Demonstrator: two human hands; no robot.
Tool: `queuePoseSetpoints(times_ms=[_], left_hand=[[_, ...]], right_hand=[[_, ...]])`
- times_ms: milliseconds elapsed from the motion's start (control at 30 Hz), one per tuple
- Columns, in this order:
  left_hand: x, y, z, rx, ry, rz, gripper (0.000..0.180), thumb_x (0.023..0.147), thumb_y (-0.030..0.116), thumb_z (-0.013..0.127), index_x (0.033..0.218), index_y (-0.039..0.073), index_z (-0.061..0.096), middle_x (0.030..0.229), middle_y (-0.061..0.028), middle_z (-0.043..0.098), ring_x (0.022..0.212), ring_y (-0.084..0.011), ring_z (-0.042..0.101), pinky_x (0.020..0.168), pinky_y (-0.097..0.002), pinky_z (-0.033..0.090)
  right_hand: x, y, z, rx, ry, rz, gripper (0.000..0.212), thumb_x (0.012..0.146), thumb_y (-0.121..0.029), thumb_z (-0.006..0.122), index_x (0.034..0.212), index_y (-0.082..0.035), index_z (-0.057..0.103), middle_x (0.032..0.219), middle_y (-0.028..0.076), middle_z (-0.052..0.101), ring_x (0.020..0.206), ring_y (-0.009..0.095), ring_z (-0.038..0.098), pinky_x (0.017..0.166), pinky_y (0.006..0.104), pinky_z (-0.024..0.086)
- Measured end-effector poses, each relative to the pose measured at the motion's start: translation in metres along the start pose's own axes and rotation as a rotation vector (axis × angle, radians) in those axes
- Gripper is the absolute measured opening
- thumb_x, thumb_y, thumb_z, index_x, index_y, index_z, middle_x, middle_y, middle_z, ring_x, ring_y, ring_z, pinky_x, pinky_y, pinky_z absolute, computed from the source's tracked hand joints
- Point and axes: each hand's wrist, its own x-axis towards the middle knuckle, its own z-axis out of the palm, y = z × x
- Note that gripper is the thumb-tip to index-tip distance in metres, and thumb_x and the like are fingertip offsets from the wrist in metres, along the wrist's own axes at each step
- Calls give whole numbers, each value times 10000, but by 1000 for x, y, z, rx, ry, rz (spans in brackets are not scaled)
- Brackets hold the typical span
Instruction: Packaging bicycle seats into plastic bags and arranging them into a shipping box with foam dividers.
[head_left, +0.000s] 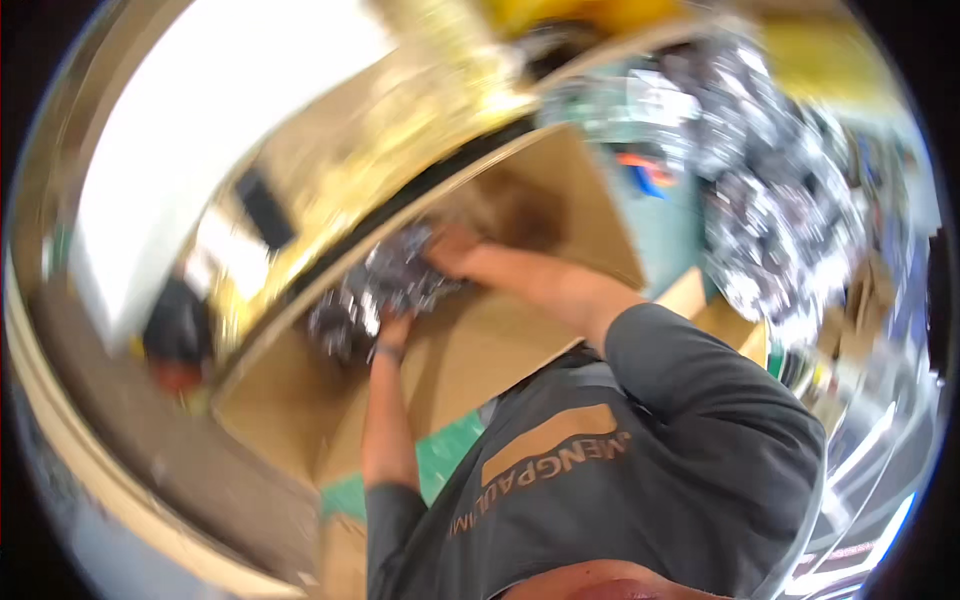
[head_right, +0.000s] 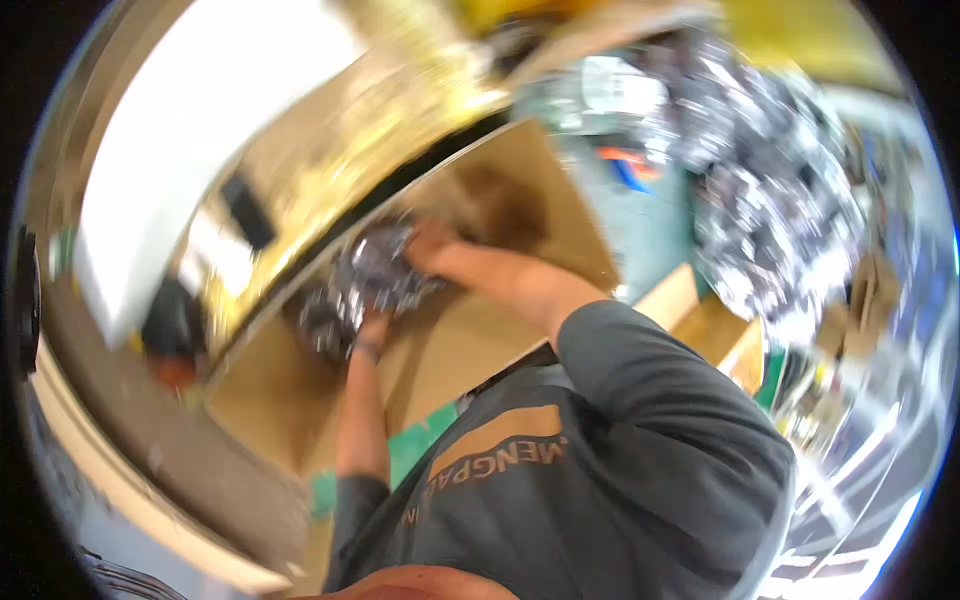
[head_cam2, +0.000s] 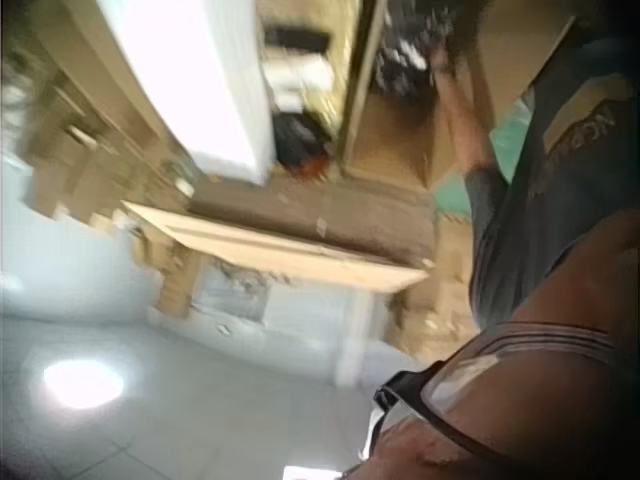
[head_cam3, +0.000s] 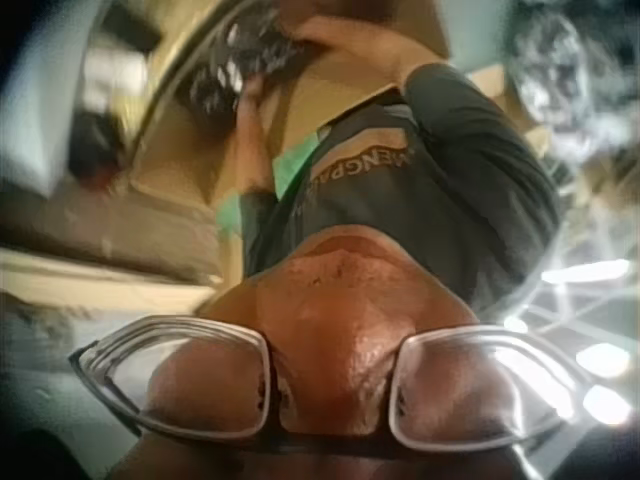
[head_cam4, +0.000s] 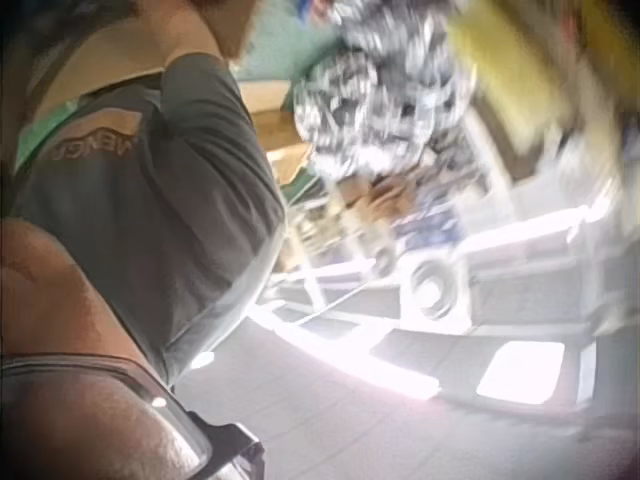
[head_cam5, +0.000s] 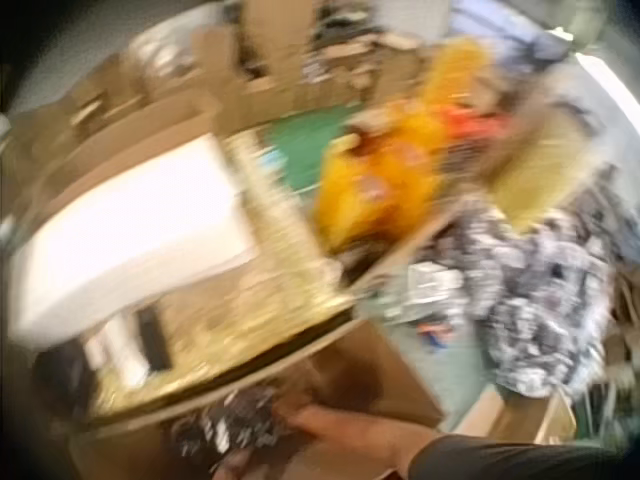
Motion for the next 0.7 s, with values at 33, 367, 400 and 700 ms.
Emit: queuePoseSetpoints(times_ms=[33,367,400,700], left_hand=[[-29,43,-4,298,-58,-234,766,1059,222,642,1705,240,230,1658,-129,436,1421,-284,519,1081,-501,483],[-185,174,196,390,200,573,509,1055,35,621,1525,-73,457,1409,-210,642,1300,-252,621,1145,-369,465],[-197,190,241,410,169,618,500,1061,33,613,1526,-68,460,1405,-205,646,1290,-244,625,1134,-361,471],[-219,196,610,1001,-386,880,724,934,133,807,1558,-16,473,1424,-214,644,1331,-324,611,1167,-425,457]], right_hand=[[-21,3,-22,251,-22,-176,276,877,-158,644,1105,-101,788,1161,196,767,1092,397,733,908,496,602],[-486,323,-141,365,1113,981,717,800,-47,788,1471,-16,536,1481,242,568,1397,431,512,1178,510,427],[-540,351,-130,264,1033,1246,802,791,-94,829,1507,-1,481,1481,273,550,1398,457,502,1188,505,421],[-693,451,-9,757,707,1068,682,662,-332,947,1183,-32,626,1098,227,734,1065,429,714,908,512,581]])
